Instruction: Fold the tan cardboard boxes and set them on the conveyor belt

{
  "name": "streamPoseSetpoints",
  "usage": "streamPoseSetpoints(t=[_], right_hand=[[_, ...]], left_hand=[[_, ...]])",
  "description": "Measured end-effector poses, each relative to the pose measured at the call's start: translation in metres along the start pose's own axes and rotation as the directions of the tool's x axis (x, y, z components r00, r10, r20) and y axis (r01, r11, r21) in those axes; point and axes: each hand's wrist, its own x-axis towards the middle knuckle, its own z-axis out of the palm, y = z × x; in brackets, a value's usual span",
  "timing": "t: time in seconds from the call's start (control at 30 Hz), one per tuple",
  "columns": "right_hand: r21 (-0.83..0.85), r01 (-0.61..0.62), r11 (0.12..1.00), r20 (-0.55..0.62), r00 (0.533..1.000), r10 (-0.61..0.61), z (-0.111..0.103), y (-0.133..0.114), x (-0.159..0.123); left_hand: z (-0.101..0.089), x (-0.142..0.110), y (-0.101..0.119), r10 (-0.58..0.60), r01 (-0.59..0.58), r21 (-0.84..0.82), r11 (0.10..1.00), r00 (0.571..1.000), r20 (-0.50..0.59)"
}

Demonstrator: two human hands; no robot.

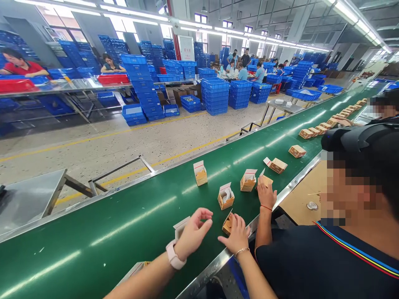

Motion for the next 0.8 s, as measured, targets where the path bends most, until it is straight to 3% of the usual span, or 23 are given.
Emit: streamPoseSetpoints(t=[0.07,0.13,0.2,0.27,0.37,0.43,0.53,0.6,0.73,0.8], right_hand=[[-0.129,-0.028,0.991,0.000,1.000,0.028,0.000,0.004,-0.002],[-0.204,-0.133,0.970,-0.121,0.987,0.110,0.003,0.012,0.005],[-0.230,-0.253,0.940,-0.252,0.948,0.194,0.008,0.022,0.020],[-0.225,-0.343,0.912,-0.329,0.908,0.260,0.011,0.027,0.040],[-0.204,-0.476,0.856,-0.393,0.840,0.374,0.007,0.020,0.079],[-0.209,-0.524,0.826,-0.427,0.809,0.405,-0.009,0.005,0.113],[-0.284,-0.480,0.830,-0.346,0.859,0.378,-0.061,-0.017,0.167],[-0.368,-0.386,0.846,-0.077,0.919,0.387,-0.114,-0.016,0.194],[-0.398,-0.329,0.857,0.055,0.923,0.380,-0.221,0.034,0.211],[-0.438,-0.366,0.821,0.126,0.879,0.460,-0.246,0.059,0.213]], left_hand=[[-0.011,0.031,0.015,0.093,-0.094,0.197,0.976,0.996,0.016],[-0.003,0.067,0.023,0.144,-0.178,0.414,0.893,0.983,0.113],[0.021,0.096,0.025,0.139,-0.269,0.586,0.764,0.956,0.257],[0.051,0.115,0.023,0.057,-0.328,0.711,0.621,0.924,0.377],[0.086,0.126,0.020,-0.074,-0.352,0.804,0.478,0.896,0.437],[0.095,0.126,0.019,-0.103,-0.362,0.812,0.457,0.886,0.453],[0.092,0.118,0.017,-0.139,-0.372,0.811,0.452,0.868,0.476],[0.086,0.106,0.016,-0.175,-0.367,0.817,0.445,0.859,0.481],[0.081,0.079,0.010,-0.231,-0.344,0.835,0.430,0.852,0.470],[0.079,0.070,0.008,-0.253,-0.314,0.852,0.420,0.860,0.442]])
